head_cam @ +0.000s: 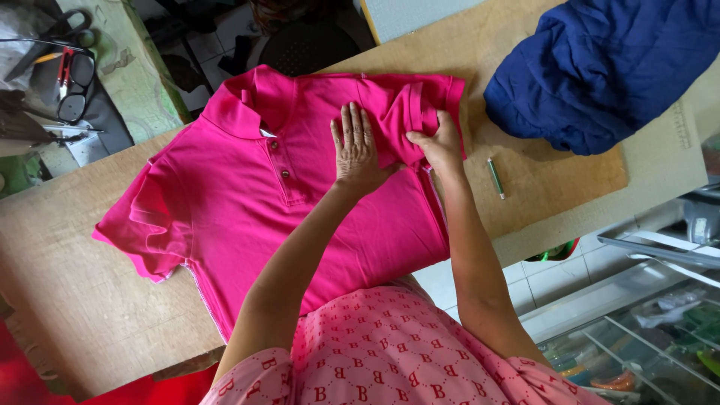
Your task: Smoothing, marking with a pen, and folding a pink polo shirt on a work table.
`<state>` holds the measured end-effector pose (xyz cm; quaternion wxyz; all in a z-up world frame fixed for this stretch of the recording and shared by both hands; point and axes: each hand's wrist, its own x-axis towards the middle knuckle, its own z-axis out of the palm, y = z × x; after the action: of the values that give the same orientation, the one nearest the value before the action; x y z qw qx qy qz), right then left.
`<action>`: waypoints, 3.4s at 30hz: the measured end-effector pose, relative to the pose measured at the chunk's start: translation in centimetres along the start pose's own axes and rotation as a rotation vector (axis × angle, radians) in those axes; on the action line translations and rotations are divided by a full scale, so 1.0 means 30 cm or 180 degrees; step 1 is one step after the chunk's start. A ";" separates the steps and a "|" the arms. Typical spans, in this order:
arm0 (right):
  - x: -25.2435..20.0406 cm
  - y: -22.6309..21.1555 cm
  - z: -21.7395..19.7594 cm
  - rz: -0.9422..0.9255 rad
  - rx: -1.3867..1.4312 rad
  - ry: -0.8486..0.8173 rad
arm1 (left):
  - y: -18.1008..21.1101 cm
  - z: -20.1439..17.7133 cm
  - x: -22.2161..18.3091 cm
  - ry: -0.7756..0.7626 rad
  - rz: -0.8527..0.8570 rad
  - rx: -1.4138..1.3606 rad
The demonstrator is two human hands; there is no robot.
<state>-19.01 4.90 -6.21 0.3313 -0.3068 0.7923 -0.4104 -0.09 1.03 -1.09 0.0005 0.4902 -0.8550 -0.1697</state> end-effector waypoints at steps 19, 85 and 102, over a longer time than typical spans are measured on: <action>-0.424 -0.102 0.111 -0.3604 -0.1935 -0.1292 | -0.274 -0.069 0.335 -0.0641 -0.1557 -0.3356; -0.214 0.088 -0.459 -0.0723 -0.1014 0.0406 | -0.245 0.122 0.358 0.0850 -0.1446 -0.1674; -0.348 0.279 -0.205 -0.0477 -0.1833 -0.0206 | -0.251 0.103 0.351 0.0737 -0.1386 -0.1736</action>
<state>-19.40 19.54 -7.77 0.2245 -0.4587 0.8403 -0.1822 0.24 -10.40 -7.93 0.1918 0.6585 -0.6482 -0.3308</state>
